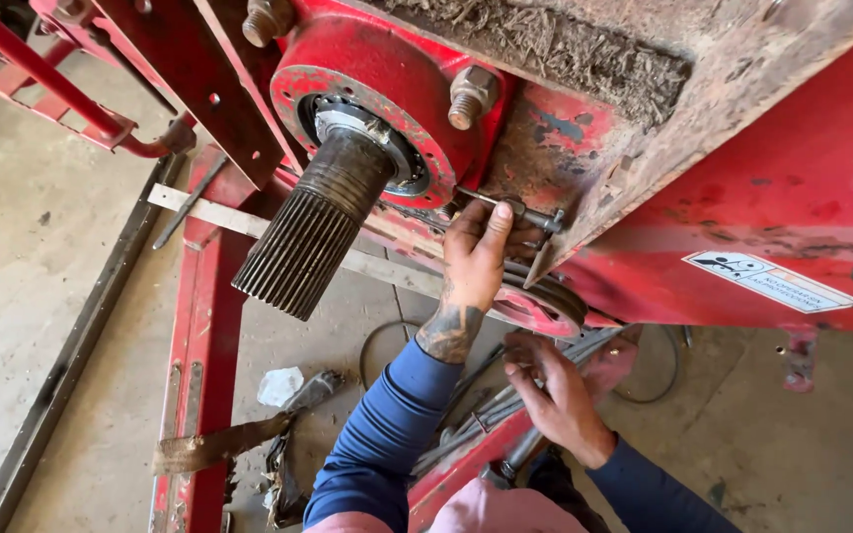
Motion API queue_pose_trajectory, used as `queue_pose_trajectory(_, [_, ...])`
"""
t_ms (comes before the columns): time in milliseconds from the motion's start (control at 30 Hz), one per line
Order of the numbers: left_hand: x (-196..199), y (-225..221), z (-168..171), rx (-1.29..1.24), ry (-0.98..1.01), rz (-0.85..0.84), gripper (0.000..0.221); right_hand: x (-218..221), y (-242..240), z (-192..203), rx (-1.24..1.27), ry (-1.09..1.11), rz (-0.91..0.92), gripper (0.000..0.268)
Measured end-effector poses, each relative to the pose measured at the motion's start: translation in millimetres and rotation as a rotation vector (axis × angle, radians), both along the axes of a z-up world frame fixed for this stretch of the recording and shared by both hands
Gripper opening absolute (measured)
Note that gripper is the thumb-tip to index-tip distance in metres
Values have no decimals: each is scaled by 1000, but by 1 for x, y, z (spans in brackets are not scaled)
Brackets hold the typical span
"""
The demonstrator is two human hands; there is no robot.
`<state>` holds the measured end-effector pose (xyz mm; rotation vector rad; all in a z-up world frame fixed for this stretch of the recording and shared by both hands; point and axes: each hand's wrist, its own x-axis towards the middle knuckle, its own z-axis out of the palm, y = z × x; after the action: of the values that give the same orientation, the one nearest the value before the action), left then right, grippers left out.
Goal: Repairing a red industrial machine by working on a splined shaft area using a metal rod.
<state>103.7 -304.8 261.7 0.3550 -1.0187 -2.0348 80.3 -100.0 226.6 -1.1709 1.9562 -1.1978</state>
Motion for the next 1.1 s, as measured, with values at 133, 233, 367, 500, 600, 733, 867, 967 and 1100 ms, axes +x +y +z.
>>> queue_pose_trajectory(133, [3, 0, 6, -7, 2, 8, 31, -1, 0, 0, -72, -46, -3, 33])
queue_pose_trajectory(233, [0, -2, 3, -21, -7, 23, 30, 1, 1, 2, -37, -60, 3, 34])
queue_pose_trajectory(367, [6, -1, 11, -75, -48, 76, 30, 2, 2, -6, -22, -79, 17, 33])
queue_pose_trajectory(500, [5, -1, 14, -68, -106, 80, 33, 4, 2, -2, 24, -91, 8, 33])
queue_pose_trajectory(600, [5, 1, 17, -64, -128, 90, 35, 4, 4, 0, 55, -78, -2, 32])
queue_pose_trajectory(733, [6, 1, 23, -76, -152, 111, 36, 2, 10, -5, 64, -73, -16, 31])
queue_pose_trajectory(867, [5, 1, 17, -33, -136, 76, 37, 4, 21, -12, 64, -136, -4, 30])
queue_pose_trajectory(967, [4, 0, 18, 2, -91, 49, 35, 3, 27, -17, 54, -82, 10, 30])
queue_pose_trajectory(1100, [3, 2, 25, 30, -35, 70, 30, 1, 37, -19, 33, -23, 25, 30])
